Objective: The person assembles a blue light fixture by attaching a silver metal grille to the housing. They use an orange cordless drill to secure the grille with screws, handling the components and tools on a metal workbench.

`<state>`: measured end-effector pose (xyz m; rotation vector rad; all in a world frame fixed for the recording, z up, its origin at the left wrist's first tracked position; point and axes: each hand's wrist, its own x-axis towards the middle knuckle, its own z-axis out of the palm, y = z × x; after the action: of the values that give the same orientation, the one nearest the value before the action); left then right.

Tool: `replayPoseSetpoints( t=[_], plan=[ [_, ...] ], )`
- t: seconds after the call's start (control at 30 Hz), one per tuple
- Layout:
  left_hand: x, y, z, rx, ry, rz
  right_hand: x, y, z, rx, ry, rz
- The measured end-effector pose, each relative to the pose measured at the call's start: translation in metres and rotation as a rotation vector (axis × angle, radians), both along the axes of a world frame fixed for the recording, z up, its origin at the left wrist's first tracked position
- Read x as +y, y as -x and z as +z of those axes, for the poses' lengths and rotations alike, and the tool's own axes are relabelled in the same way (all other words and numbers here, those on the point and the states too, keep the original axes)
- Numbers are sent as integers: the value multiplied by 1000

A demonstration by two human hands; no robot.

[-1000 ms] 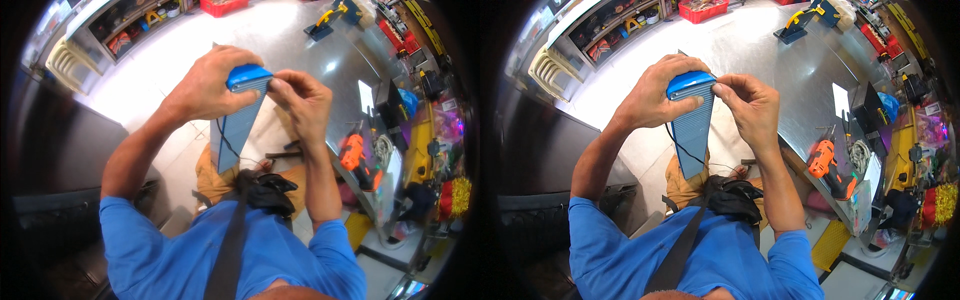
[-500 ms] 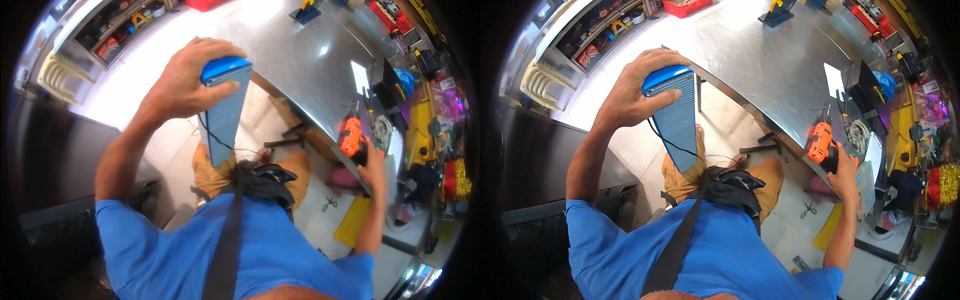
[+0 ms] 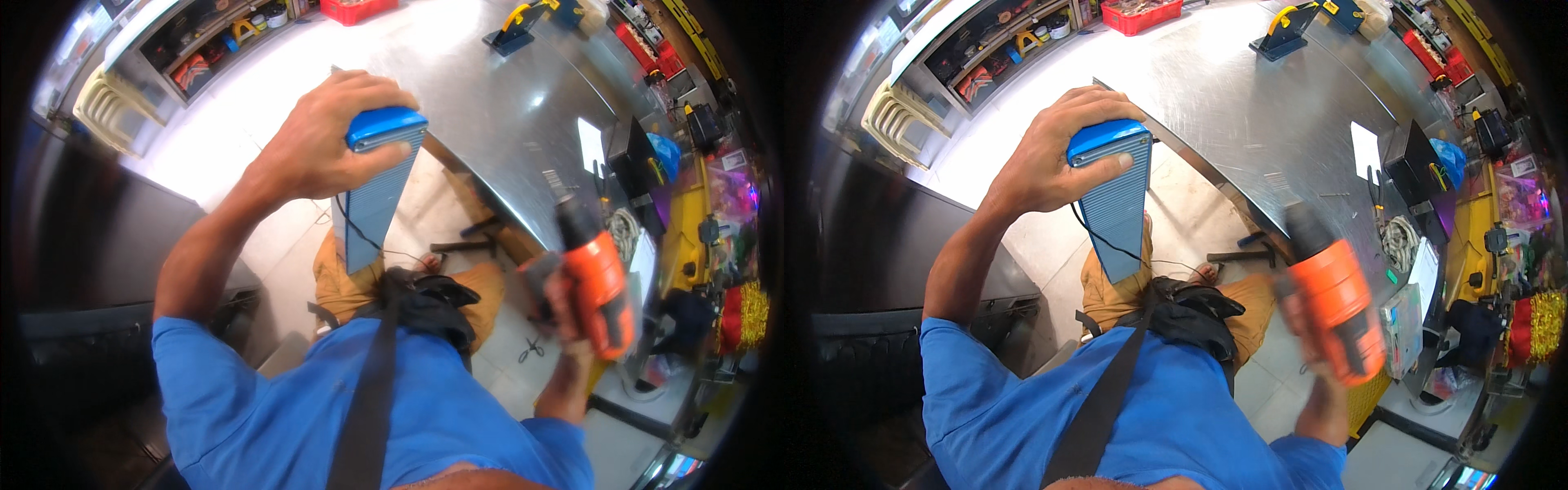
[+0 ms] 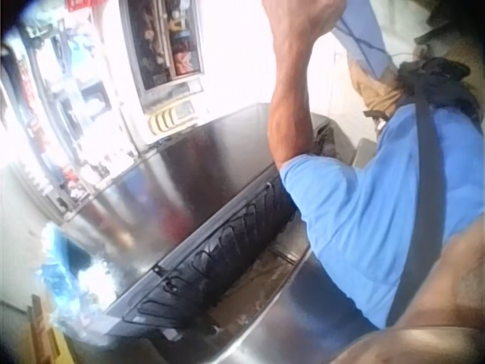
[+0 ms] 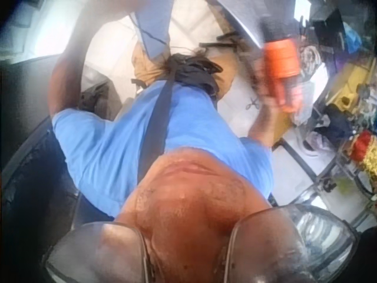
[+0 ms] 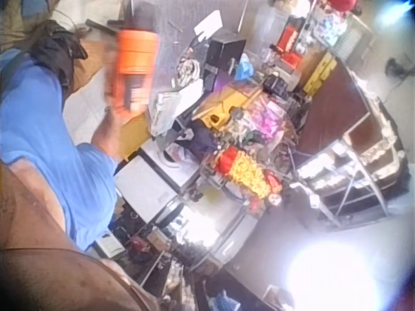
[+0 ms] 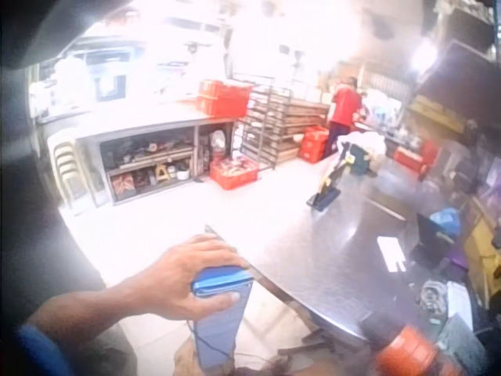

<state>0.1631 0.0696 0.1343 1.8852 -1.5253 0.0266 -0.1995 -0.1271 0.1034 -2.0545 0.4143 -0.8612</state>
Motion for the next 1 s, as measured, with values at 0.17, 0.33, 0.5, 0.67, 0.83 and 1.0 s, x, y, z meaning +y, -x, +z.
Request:
replayPoseSetpoints(
  t=[0.17, 0.33, 0.5, 0.67, 0.83, 1.0],
  plan=[
    [3, -2, 1, 35, 8, -14, 36, -57, -8, 113, 496, 119],
    [4, -2, 1, 6, 10, -3, 38, -81, -15, 64, 310, 106],
    [6, -4, 0, 1, 2, 3, 38, -81, -23, 142, 218, 86],
    [5, -6, -4, 27, -12, 19, 34, -84, -22, 116, 236, 118],
    [4, -6, -6, 9, 16, 12, 33, -87, -19, 108, 217, 166],
    [4, -5, -5, 4, 14, -9, 33, -80, -23, 45, 163, 266]
  ],
)
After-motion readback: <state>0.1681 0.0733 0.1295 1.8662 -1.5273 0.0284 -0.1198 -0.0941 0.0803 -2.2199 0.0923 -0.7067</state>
